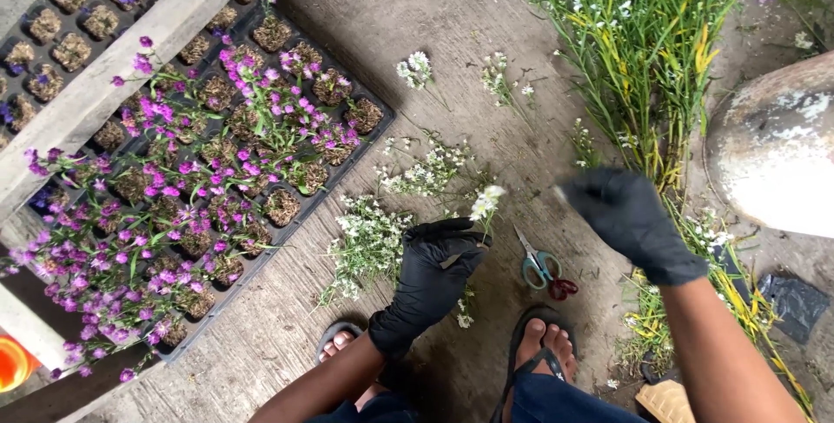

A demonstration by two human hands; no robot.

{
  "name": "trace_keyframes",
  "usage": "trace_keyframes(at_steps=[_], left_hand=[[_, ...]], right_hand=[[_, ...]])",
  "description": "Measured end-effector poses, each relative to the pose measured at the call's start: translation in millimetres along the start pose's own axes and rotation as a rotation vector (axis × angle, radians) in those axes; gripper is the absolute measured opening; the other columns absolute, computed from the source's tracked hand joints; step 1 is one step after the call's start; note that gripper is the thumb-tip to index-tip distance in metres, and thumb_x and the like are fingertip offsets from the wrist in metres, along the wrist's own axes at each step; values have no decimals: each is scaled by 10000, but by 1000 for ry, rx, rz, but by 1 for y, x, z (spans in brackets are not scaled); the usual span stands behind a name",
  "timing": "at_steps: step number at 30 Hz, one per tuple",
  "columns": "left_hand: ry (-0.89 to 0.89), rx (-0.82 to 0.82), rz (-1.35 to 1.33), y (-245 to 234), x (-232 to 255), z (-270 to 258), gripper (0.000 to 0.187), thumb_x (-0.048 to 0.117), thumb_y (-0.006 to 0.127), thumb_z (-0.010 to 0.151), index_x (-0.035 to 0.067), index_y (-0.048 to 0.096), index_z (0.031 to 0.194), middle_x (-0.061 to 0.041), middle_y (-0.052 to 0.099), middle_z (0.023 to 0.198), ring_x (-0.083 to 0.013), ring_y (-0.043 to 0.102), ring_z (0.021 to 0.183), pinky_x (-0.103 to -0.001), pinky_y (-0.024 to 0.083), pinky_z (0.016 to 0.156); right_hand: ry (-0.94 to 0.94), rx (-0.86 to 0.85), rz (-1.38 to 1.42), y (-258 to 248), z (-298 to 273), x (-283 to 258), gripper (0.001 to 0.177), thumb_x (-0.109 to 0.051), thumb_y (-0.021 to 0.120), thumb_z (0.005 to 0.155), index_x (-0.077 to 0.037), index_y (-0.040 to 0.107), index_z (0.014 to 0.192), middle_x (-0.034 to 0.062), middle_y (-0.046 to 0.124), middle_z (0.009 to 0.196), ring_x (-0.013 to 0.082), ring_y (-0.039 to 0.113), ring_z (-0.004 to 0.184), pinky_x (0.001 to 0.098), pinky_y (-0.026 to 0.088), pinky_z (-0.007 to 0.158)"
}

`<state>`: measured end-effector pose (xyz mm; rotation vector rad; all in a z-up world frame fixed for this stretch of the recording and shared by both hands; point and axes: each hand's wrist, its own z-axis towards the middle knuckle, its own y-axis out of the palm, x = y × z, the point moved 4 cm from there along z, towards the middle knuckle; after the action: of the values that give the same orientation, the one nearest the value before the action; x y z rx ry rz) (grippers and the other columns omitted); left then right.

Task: Trimming small white flowers with scissors, sorting them, and inspecting flower trays in a nursery.

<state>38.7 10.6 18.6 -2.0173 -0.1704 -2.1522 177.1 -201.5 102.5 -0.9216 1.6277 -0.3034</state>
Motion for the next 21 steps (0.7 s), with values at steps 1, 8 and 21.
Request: trace_keyframes(at_steps=[1,8,21], left_hand=[[0,5,2,-2,0,-1,136,146,805,874,148,790,1009,-60,757,1150,-241,743,1045,-380,613,991],[-180,-46,418,11,-85,-19,416,506,807,757,325,755,1129,112,629,1373,-95,567,1306,-342,297,1232],[-244,191,-42,-16,0,2,227,124,712,932,-22,805,1079,-173,791,1110,-289,632,1253,-278,311,1228]], right_hand=[[-4,-4,0,0,1,22,172,-106,756,886,-23,793,1032,257,769,943,490,716,951,545,579,820],[130,-173,0,41,-29,39,263,-172,788,812,-107,837,1062,179,813,992,382,739,1020,495,581,913],[58,-23,690,148,-60,9,163,-49,847,835,-11,836,993,232,826,857,233,781,751,328,624,665]])
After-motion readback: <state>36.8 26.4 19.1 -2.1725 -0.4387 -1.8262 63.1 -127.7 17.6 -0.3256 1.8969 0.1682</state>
